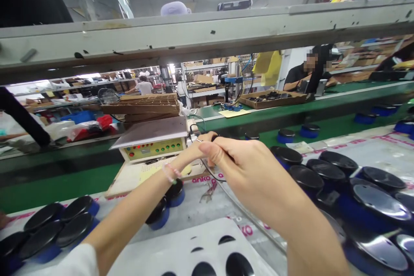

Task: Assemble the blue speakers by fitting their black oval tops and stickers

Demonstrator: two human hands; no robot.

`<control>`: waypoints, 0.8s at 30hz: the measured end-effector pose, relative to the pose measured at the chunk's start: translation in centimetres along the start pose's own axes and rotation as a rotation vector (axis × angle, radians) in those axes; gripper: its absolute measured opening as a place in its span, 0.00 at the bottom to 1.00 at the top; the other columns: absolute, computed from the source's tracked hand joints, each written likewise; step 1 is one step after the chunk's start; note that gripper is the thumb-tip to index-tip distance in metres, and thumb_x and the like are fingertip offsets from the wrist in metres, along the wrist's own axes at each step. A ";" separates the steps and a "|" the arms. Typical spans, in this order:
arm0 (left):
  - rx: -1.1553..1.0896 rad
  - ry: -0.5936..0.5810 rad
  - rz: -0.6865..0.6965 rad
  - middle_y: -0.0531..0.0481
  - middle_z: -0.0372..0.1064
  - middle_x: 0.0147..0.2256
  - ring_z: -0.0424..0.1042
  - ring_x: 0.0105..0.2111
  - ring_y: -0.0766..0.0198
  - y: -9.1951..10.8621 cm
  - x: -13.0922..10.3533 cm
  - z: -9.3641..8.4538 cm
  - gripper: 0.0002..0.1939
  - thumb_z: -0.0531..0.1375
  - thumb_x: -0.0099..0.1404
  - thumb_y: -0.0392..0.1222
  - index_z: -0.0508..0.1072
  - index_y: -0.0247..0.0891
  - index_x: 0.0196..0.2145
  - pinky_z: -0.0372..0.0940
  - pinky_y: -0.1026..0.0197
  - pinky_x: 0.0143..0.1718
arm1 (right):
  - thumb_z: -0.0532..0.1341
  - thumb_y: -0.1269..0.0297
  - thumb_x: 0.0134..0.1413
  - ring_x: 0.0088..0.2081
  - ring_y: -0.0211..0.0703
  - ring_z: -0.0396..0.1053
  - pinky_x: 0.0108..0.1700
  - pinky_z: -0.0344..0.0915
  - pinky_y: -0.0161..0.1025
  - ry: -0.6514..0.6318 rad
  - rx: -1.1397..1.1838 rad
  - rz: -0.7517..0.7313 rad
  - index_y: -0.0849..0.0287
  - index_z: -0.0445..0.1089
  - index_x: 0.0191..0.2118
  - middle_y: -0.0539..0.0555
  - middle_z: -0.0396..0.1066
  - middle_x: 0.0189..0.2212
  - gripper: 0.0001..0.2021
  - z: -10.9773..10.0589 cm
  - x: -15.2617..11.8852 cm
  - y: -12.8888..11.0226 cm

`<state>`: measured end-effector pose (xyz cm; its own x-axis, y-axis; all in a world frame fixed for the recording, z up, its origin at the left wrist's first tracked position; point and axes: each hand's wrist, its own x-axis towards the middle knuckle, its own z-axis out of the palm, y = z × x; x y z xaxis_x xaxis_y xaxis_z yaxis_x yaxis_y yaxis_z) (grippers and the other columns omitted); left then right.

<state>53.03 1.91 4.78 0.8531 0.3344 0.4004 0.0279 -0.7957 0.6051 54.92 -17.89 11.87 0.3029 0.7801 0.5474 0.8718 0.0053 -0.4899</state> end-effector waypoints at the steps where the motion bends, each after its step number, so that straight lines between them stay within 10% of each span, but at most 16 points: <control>1: -0.071 0.006 -0.029 0.44 0.67 0.46 0.70 0.45 0.55 0.0 -1.1 -1.1 0.20 0.58 0.65 0.48 0.66 0.31 0.49 0.66 0.50 0.47 | 0.49 0.48 0.63 0.17 0.35 0.51 0.19 0.48 0.33 -0.005 -0.007 0.011 0.55 0.64 0.22 0.46 0.56 0.15 0.23 0.2 0.0 0.0; 11: -0.988 0.006 -0.247 0.43 0.70 0.45 0.71 0.45 0.49 2.1 -19.4 -10.4 0.37 0.67 0.49 0.60 0.63 0.42 0.52 0.66 0.51 0.46 | 0.47 0.55 0.66 0.23 0.35 0.55 0.25 0.49 0.33 -0.486 0.113 -0.154 0.56 0.56 0.25 0.45 0.61 0.21 0.18 6.8 -0.1 -4.0; 24: -0.945 0.256 -0.288 0.46 0.69 0.46 0.69 0.47 0.53 1.5 -22.5 -10.5 0.28 0.64 0.56 0.57 0.65 0.43 0.50 0.64 0.55 0.48 | 0.45 0.55 0.68 0.22 0.35 0.52 0.25 0.44 0.36 -0.475 0.084 -0.186 0.57 0.53 0.24 0.45 0.57 0.20 0.20 9.3 -0.9 -6.0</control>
<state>28.45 -1.51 3.88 0.7388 0.6363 0.2221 -0.3027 0.0189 0.9529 45.88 -12.81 7.99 -0.0798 0.9591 0.2715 0.8542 0.2061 -0.4773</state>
